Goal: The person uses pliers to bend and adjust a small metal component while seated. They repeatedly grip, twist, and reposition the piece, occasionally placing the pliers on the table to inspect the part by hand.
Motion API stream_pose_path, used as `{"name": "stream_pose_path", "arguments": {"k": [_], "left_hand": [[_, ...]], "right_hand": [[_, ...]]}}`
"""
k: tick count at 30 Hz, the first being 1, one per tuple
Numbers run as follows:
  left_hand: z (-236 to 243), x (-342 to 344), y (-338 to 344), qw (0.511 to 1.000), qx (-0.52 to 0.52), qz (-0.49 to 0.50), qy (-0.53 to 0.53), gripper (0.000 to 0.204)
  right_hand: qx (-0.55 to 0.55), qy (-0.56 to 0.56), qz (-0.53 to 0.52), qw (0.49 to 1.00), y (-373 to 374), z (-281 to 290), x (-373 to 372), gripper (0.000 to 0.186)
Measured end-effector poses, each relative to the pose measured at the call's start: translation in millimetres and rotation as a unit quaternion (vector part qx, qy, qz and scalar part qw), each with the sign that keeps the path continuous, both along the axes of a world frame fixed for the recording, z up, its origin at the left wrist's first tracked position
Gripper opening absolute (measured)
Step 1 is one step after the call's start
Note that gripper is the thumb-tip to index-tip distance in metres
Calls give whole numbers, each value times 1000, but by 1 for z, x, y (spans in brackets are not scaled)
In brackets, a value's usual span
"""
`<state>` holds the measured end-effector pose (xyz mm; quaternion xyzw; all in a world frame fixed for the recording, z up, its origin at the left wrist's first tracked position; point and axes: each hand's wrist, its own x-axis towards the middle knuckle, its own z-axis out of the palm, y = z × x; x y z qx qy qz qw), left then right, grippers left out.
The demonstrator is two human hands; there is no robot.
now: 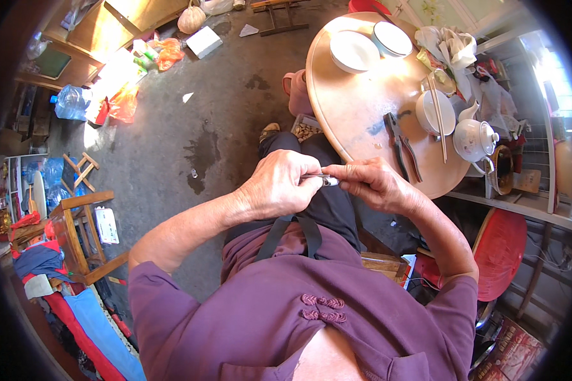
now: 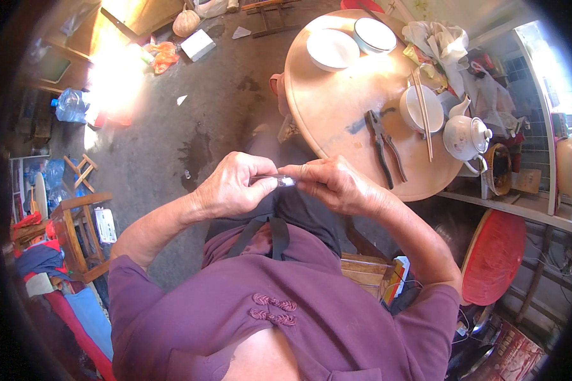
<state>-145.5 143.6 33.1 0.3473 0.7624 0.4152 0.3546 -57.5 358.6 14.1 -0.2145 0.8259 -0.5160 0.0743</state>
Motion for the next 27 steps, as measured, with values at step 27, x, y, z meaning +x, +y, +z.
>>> {"name": "stream_pose_path", "arguments": {"k": [27], "left_hand": [[-2,2,12,998,-27,-24,-55,15]], "right_hand": [[-3,-93,29,995,17,5,4,33]]}}
